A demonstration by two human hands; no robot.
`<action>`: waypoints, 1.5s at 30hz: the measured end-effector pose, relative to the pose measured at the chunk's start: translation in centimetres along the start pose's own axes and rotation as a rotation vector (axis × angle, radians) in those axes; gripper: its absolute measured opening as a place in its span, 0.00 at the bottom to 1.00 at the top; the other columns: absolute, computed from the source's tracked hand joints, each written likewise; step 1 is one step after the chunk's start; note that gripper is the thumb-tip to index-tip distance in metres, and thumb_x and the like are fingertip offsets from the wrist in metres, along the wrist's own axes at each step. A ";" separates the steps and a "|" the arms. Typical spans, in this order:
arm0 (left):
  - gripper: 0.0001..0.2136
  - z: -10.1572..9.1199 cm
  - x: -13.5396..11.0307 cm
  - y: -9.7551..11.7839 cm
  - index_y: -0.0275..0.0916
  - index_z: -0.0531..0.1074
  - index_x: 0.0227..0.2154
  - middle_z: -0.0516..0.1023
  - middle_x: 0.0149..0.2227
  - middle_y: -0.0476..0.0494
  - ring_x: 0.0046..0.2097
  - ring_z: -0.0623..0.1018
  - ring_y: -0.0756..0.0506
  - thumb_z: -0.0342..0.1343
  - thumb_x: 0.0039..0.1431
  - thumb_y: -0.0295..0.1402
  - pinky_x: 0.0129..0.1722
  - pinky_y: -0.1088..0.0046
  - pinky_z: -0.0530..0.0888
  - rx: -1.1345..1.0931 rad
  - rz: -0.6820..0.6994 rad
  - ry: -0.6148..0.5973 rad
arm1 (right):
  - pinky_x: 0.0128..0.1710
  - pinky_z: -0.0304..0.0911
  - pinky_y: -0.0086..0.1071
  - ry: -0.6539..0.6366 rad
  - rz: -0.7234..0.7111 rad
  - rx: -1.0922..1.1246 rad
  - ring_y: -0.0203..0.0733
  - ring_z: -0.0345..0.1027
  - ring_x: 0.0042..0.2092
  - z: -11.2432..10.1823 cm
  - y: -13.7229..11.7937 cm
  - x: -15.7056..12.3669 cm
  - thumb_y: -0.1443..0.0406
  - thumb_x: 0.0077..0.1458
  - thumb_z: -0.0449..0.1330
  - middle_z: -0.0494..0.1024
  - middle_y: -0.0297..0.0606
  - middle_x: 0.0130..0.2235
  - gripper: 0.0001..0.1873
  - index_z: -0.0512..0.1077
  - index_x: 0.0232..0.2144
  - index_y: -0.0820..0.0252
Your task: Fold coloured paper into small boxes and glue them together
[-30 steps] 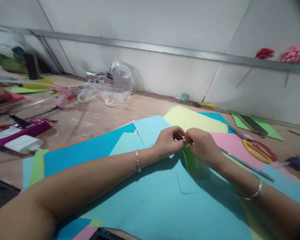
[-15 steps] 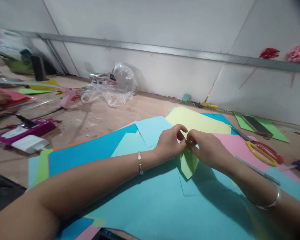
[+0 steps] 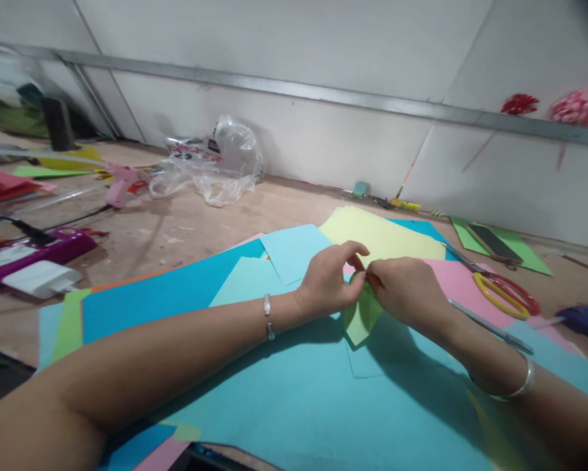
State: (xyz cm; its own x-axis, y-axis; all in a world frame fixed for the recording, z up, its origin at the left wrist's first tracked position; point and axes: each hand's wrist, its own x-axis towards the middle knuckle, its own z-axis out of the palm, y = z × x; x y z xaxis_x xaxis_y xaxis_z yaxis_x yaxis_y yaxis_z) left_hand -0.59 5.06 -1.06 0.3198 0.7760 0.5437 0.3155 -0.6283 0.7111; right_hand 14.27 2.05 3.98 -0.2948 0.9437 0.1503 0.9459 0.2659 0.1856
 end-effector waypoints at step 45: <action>0.16 0.3 1.4 -1.3 0.29 0.76 0.31 0.80 0.29 0.36 0.30 0.79 0.45 0.46 0.66 0.33 0.36 0.69 0.73 -1.049 -0.913 -0.612 | 0.25 0.43 0.31 -0.109 -0.030 0.043 0.39 0.66 0.29 -0.5 0.6 0.7 0.68 0.55 0.54 0.77 0.41 0.27 0.14 0.73 0.20 0.61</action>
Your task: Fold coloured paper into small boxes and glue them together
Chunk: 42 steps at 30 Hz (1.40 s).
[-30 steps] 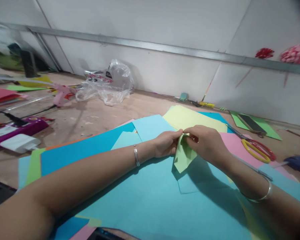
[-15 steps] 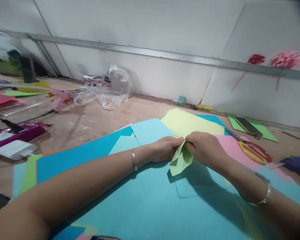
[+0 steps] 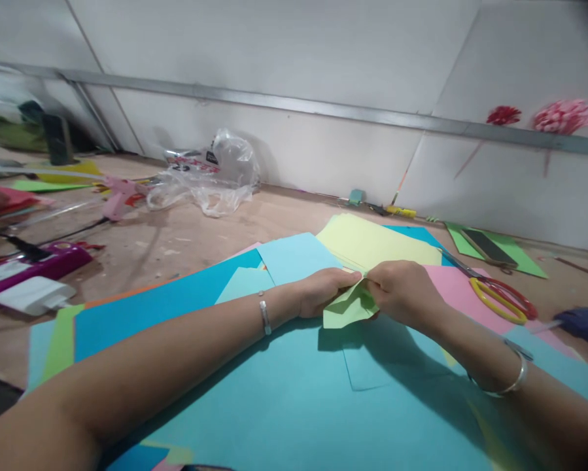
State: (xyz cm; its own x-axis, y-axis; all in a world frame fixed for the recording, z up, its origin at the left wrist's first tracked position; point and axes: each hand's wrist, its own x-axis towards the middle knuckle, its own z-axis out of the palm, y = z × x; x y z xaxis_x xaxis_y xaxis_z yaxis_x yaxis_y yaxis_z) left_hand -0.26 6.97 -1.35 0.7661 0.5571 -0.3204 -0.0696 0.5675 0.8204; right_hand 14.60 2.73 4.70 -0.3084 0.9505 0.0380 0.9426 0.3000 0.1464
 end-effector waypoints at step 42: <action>0.02 -0.4 0.3 -0.6 0.39 0.65 0.31 0.70 0.27 0.50 0.29 0.69 0.49 0.49 0.58 0.28 0.29 0.72 0.65 0.800 0.691 0.552 | 0.29 0.57 0.31 0.377 0.119 0.616 0.42 0.70 0.32 3.6 0.5 1.1 0.64 0.52 0.56 0.76 0.39 0.35 0.13 0.63 0.41 0.58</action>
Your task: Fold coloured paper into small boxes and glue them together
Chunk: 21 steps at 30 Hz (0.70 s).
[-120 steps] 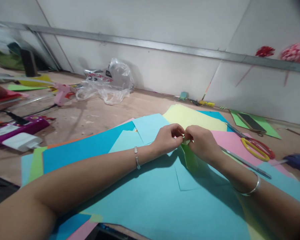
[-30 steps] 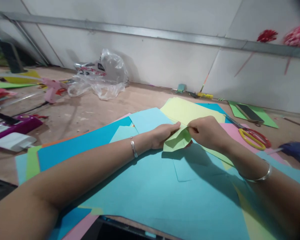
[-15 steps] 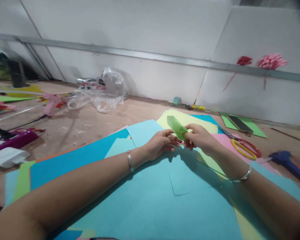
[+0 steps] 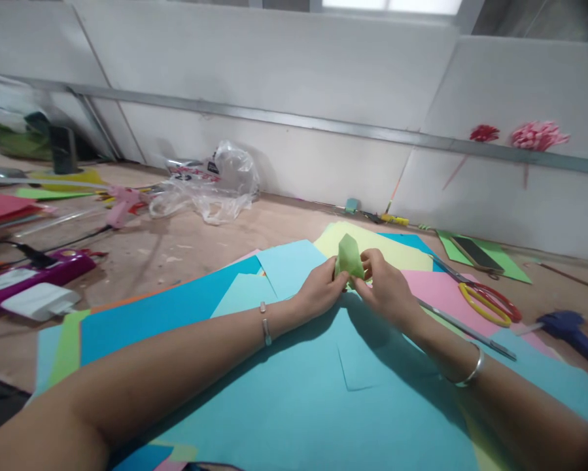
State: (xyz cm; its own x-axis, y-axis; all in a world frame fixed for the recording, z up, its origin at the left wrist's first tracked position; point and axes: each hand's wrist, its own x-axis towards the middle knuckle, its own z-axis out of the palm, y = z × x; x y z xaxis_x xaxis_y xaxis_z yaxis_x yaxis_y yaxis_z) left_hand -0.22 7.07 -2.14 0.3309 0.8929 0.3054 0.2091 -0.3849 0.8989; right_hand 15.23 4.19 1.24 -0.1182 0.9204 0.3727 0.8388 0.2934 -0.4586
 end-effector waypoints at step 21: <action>0.09 0.0 -0.2 0.2 0.39 0.66 0.41 0.74 0.40 0.43 0.35 0.74 0.47 0.53 0.57 0.25 0.32 0.71 0.72 -0.011 0.063 -0.040 | 0.36 0.64 0.35 0.108 -0.142 0.099 0.43 0.73 0.36 0.5 1.1 0.2 0.66 0.52 0.56 0.80 0.40 0.33 0.05 0.72 0.28 0.59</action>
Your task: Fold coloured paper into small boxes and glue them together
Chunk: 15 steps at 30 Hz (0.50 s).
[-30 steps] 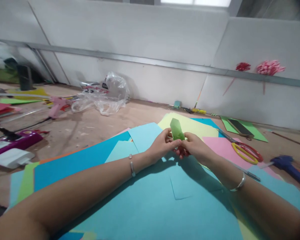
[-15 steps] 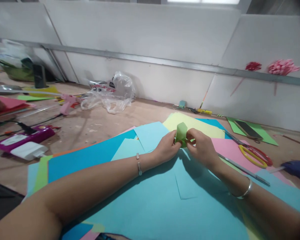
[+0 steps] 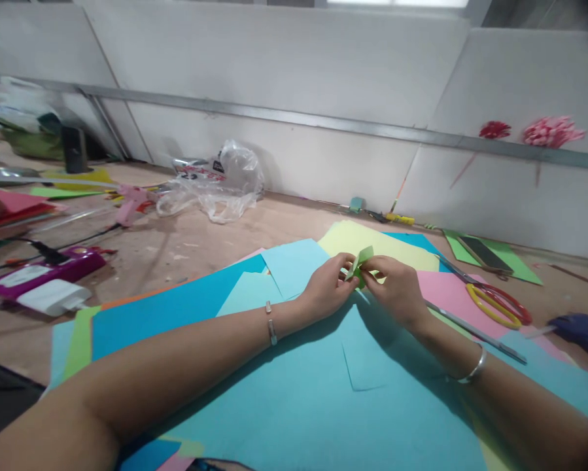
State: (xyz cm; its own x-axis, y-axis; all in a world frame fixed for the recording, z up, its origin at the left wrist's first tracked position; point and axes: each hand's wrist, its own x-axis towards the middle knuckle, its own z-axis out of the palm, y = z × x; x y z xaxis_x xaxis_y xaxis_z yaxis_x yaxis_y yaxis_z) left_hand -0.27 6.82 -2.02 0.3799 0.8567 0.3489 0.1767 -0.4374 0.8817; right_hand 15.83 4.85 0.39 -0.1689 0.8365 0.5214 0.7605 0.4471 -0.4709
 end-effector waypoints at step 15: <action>0.09 -0.1 -0.2 0.2 0.42 0.59 0.33 0.64 0.23 0.57 0.23 0.69 0.50 0.52 0.54 0.23 0.27 0.72 0.66 0.055 -0.128 0.163 | 0.30 0.62 0.33 0.027 0.126 0.114 0.39 0.67 0.29 0.3 -0.7 0.0 0.65 0.48 0.54 0.73 0.34 0.25 0.06 0.68 0.23 0.58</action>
State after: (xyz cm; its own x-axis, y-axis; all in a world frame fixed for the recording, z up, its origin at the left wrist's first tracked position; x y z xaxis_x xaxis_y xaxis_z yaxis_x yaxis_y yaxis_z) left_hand -0.40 6.64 -1.89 0.2002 0.9373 0.2854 0.2652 -0.3323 0.9051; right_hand 15.15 4.61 0.50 -0.0585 0.8802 0.4711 0.6984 0.3733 -0.6107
